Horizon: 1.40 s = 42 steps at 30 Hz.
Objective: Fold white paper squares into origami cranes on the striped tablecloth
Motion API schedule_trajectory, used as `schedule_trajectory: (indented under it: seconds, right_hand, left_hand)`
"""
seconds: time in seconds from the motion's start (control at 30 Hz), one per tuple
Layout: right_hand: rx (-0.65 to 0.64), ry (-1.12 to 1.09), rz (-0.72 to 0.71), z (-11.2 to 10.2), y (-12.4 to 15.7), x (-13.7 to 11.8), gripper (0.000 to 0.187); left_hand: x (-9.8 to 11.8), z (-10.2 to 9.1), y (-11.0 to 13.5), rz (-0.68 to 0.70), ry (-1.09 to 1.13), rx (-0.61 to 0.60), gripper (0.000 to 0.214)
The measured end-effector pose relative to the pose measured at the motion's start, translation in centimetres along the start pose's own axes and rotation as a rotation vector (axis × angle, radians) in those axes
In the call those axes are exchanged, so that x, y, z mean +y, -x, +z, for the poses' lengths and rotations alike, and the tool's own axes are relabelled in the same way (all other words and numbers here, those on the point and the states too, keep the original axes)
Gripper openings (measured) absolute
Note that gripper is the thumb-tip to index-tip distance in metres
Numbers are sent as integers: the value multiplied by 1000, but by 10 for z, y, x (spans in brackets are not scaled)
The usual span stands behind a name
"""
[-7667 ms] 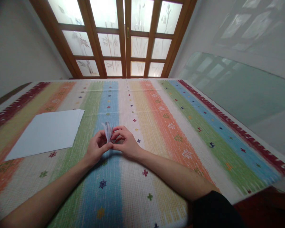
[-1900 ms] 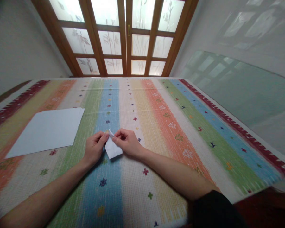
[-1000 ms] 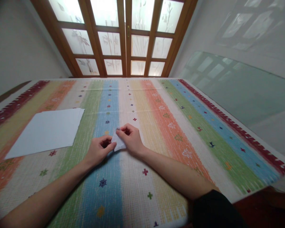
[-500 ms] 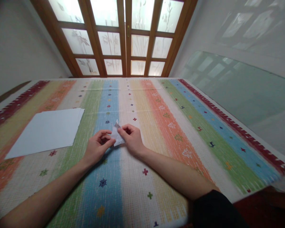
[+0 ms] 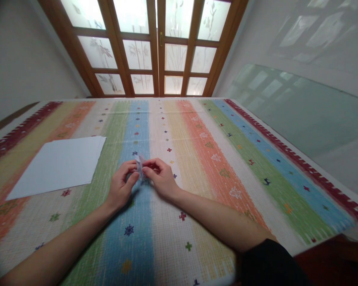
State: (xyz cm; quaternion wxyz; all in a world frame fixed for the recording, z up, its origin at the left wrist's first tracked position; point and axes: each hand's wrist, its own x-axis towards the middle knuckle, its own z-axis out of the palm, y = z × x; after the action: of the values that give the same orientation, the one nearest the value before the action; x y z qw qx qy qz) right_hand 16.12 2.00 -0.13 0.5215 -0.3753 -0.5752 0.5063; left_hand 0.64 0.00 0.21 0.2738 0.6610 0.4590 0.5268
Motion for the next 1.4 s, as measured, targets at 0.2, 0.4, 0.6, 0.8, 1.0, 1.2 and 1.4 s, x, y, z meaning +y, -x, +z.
schedule_trajectory:
  seconds: [0.2,0.4,0.6,0.8,1.0,1.2,1.4]
  right_hand:
    - [-71,215,-294,0,6,-6,16]
    - [118,203,-196,-6,0,-4,10]
    - [-67,50,-150,-13,-10,-5,25]
    - [-128,33,-137,-15,-13,-8,25]
    - [-122,64,-108,-13,-13,-12,16]
    - [-83,194,-143,-13,-12,-12,8]
    - [-78,327,-329,-15,-11,-13,4]
  left_hand:
    - [-3,1,-2,-222,141,55,25]
    - [-2,-1,-7,-350,309,53,26]
    - [0,2,-5,-399,518,-59,32]
    - [-1,3,-4,-395,539,-69,37]
    - [0,3,-2,-353,463,-36,36]
    - [3,1,-3,-359,393,-64,43]
    - [2,-1,-7,-479,466,-133,57]
